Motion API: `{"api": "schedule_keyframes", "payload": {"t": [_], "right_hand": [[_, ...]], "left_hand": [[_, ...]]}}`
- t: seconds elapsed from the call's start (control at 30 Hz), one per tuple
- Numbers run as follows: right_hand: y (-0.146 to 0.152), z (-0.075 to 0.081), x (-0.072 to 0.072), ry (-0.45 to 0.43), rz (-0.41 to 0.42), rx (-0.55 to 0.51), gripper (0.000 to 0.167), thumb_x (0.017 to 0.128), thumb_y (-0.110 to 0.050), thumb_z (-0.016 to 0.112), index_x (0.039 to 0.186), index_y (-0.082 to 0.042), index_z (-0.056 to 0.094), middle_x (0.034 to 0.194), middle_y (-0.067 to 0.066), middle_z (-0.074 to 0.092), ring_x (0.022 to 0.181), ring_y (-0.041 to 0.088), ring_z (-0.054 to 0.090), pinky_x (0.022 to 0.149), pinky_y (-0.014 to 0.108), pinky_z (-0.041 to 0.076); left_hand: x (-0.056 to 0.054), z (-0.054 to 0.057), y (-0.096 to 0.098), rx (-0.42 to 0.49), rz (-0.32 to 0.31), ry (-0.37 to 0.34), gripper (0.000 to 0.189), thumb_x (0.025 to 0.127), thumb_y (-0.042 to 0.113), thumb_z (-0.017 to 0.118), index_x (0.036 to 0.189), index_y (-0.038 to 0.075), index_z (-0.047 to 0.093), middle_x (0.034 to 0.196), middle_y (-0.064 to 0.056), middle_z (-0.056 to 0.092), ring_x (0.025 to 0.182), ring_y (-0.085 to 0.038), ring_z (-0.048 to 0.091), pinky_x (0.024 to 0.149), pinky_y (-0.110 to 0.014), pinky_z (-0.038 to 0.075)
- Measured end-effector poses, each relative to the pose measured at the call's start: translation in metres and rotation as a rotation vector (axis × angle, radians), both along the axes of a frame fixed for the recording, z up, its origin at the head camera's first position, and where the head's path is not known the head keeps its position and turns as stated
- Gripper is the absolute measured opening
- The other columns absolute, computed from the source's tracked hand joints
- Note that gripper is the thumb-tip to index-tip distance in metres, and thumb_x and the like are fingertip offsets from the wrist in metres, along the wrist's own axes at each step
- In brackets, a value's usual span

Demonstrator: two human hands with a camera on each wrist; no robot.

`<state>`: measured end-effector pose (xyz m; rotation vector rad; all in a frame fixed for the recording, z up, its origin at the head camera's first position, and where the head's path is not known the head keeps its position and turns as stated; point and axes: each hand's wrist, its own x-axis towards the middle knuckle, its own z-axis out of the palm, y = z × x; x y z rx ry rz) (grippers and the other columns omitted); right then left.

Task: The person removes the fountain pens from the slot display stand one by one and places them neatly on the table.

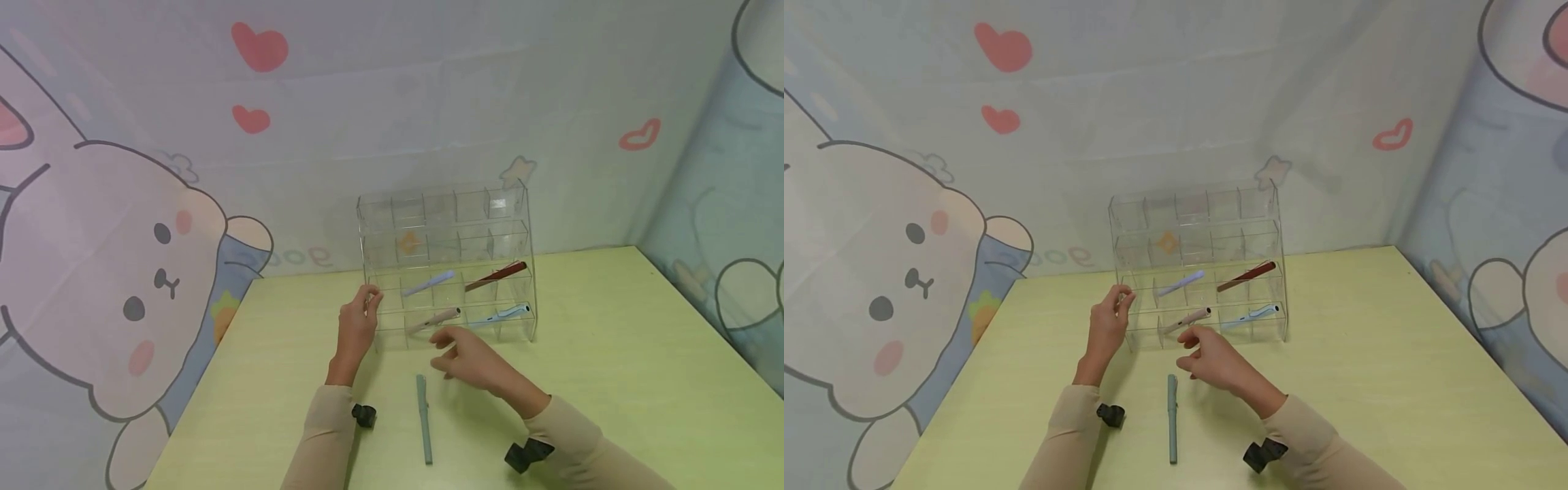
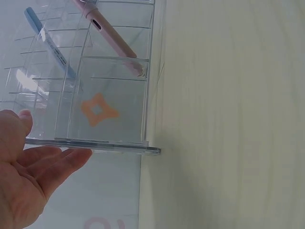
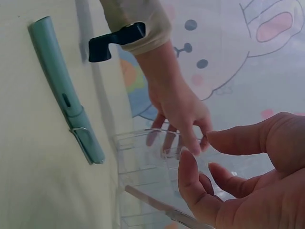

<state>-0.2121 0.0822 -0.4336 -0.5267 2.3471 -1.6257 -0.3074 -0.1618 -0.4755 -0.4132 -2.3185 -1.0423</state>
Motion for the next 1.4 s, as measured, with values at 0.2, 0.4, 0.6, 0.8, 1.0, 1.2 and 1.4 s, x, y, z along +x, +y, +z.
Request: {"api": "schedule_keyframes", "payload": {"t": [0.2,0.4,0.6,0.8,1.0,1.2,1.4], "right_hand": [[0.012,0.014,-0.001,0.008,-0.037,-0.034,0.039,0.095,-0.009,0.067,0.129,0.005,0.053,0.126,0.021,0.053,0.102,0.028,0.059,0.078,0.041,0.056],[0.028,0.023,-0.010,0.023,-0.082,-0.055,0.038,0.097,-0.009,0.064,0.129,0.007,0.050,0.126,0.022,0.052,0.103,0.030,0.060,0.078,0.038,0.056],[0.043,0.028,-0.018,0.103,-0.142,0.012,0.042,0.098,-0.013,0.064,0.133,0.005,0.050,0.129,0.023,0.053,0.111,0.033,0.057,0.085,0.042,0.051],[0.049,0.030,-0.021,0.165,-0.215,0.032,0.039,0.099,-0.014,0.063,0.133,0.002,0.051,0.126,0.019,0.054,0.113,0.033,0.055,0.093,0.046,0.046],[0.055,0.033,-0.025,0.228,-0.287,0.029,0.037,0.100,-0.014,0.063,0.131,0.004,0.052,0.124,0.020,0.055,0.115,0.035,0.053,0.104,0.051,0.039],[0.065,0.034,-0.028,0.249,-0.357,0.003,0.037,0.100,-0.010,0.061,0.131,0.007,0.050,0.124,0.023,0.054,0.114,0.036,0.051,0.105,0.051,0.036],[0.077,0.034,-0.034,0.268,-0.424,-0.036,0.037,0.100,-0.006,0.060,0.131,0.010,0.049,0.123,0.024,0.052,0.112,0.036,0.050,0.104,0.049,0.036]], "left_hand": [[0.001,0.000,0.000,-0.001,0.004,-0.032,0.017,0.105,0.026,0.055,0.110,0.012,0.061,0.051,0.005,0.034,0.041,-0.005,0.019,0.040,-0.023,0.023],[0.000,0.000,0.000,0.001,0.008,-0.052,0.018,0.105,0.028,0.054,0.111,0.012,0.061,0.052,0.006,0.034,0.041,-0.004,0.019,0.040,-0.023,0.023],[0.000,-0.001,-0.001,-0.001,0.011,-0.049,0.017,0.105,0.027,0.055,0.111,0.012,0.062,0.052,0.005,0.034,0.041,-0.004,0.018,0.041,-0.023,0.022],[0.000,-0.001,0.000,0.000,0.008,-0.053,0.018,0.105,0.028,0.055,0.111,0.012,0.062,0.051,0.006,0.034,0.041,-0.003,0.018,0.040,-0.023,0.022],[-0.001,0.000,0.001,0.005,0.001,-0.044,0.018,0.105,0.027,0.055,0.111,0.012,0.062,0.051,0.005,0.035,0.041,-0.005,0.019,0.041,-0.023,0.022],[0.000,-0.002,0.000,0.011,0.011,-0.039,0.015,0.105,0.026,0.056,0.110,0.013,0.063,0.053,0.005,0.042,0.043,-0.006,0.029,0.042,-0.024,0.029],[-0.002,-0.005,-0.001,0.007,0.012,-0.023,0.017,0.105,0.027,0.055,0.110,0.013,0.063,0.050,0.005,0.039,0.041,0.000,0.019,0.040,-0.024,0.025]]}}
